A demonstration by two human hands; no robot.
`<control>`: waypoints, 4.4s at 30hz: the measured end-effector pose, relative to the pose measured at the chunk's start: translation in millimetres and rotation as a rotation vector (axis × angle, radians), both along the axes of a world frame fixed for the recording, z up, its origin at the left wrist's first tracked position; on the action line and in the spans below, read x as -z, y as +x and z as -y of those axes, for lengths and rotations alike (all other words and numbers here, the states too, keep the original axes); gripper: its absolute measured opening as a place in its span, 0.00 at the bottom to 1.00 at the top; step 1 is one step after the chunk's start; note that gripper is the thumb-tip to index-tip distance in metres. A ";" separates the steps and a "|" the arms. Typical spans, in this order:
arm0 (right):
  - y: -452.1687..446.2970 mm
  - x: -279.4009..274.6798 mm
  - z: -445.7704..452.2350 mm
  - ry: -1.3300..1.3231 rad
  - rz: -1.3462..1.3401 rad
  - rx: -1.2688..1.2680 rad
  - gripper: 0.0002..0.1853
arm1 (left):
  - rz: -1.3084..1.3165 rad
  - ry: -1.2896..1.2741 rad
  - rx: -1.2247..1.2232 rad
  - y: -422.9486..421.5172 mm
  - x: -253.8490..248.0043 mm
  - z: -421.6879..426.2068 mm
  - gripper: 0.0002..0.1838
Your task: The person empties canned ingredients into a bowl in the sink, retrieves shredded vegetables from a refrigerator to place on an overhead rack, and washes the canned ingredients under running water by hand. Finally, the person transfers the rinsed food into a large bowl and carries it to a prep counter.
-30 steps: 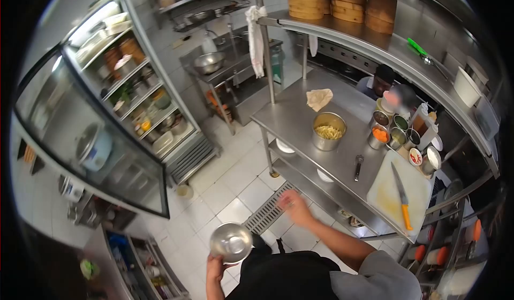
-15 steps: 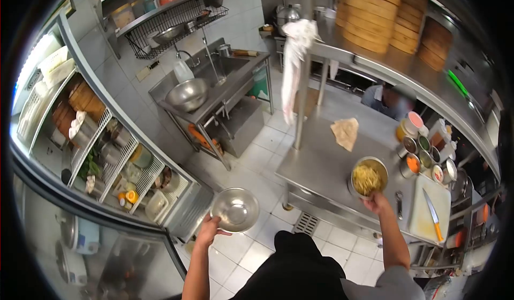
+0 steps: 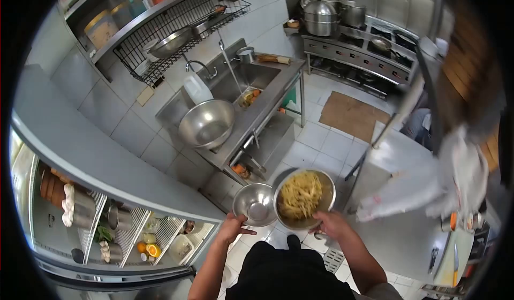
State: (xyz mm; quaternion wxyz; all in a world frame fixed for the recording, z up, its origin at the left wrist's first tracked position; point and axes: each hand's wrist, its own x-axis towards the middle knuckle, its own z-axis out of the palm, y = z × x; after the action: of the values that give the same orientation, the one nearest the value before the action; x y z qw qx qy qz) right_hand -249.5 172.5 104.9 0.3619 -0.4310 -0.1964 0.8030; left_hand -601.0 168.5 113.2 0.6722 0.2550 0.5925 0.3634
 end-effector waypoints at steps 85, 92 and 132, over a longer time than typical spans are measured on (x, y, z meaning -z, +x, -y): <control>-314.2 153.0 -964.2 0.177 0.546 -1.091 0.15 | -0.079 0.268 -1.560 88.5 -138.9 -482.4 0.31; -343.3 151.8 -964.5 0.260 0.648 -1.262 0.07 | -0.244 0.225 -1.533 72.2 -172.5 -471.1 0.29; -348.2 157.4 -976.3 0.679 0.753 -1.062 0.10 | -0.823 0.332 -1.303 -186.4 -358.0 -413.7 0.19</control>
State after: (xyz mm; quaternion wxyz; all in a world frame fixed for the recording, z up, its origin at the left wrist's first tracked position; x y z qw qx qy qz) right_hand -597.7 1148.7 -52.5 -0.0546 -0.3886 -0.7277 0.5626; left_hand -787.4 582.2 471.2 0.0037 0.0673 0.7618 0.6443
